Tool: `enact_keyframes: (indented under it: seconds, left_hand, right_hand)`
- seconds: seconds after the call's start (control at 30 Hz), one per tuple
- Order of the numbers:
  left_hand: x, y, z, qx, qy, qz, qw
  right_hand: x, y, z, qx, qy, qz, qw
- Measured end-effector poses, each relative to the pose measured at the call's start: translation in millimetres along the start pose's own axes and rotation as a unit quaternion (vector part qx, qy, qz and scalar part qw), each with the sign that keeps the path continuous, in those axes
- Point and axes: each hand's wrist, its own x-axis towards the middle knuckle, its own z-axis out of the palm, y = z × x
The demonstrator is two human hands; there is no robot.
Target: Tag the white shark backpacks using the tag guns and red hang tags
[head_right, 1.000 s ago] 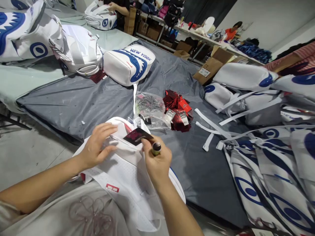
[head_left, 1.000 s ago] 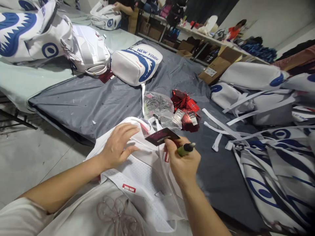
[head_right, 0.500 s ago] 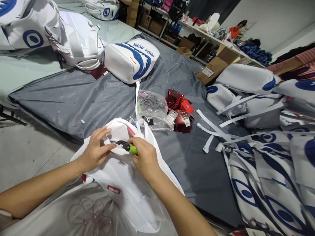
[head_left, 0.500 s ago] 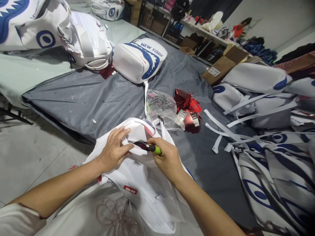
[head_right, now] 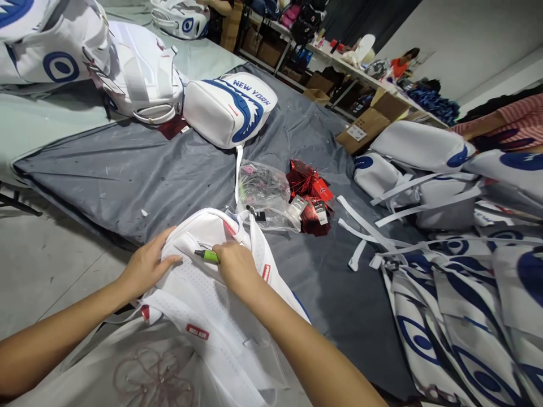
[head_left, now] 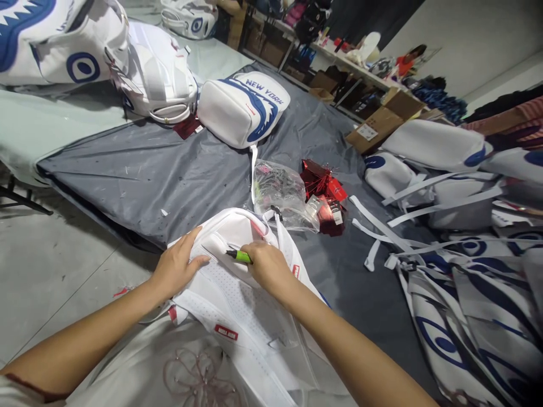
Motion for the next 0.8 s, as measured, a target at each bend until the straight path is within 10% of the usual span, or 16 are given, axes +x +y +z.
enact_keyframes:
  seconds: [0.37,0.5,0.67,0.8]
  left_hand:
    - [3,1,-4.6,-0.049,0.006,-0.003,0.999]
    - [1,6,-9.3,-0.035,0.01,-0.041,0.998]
    - [-1,15,-17.9,-0.009,-0.009,-0.091,0.996]
    - [12,1,-21.9,0.017,-0.039,-0.105,0.994]
  right_hand:
    - [27,-32,-12,0.009,0.061,-0.051,0.997]
    - [-3,-12,-12,-0.074,0.057,-0.087,0.992]
    - [-64,24,-14,-0.102,-0.014,0.034,0.994]
    - [-101,54,8,0.022,0.173,0.097,0.98]
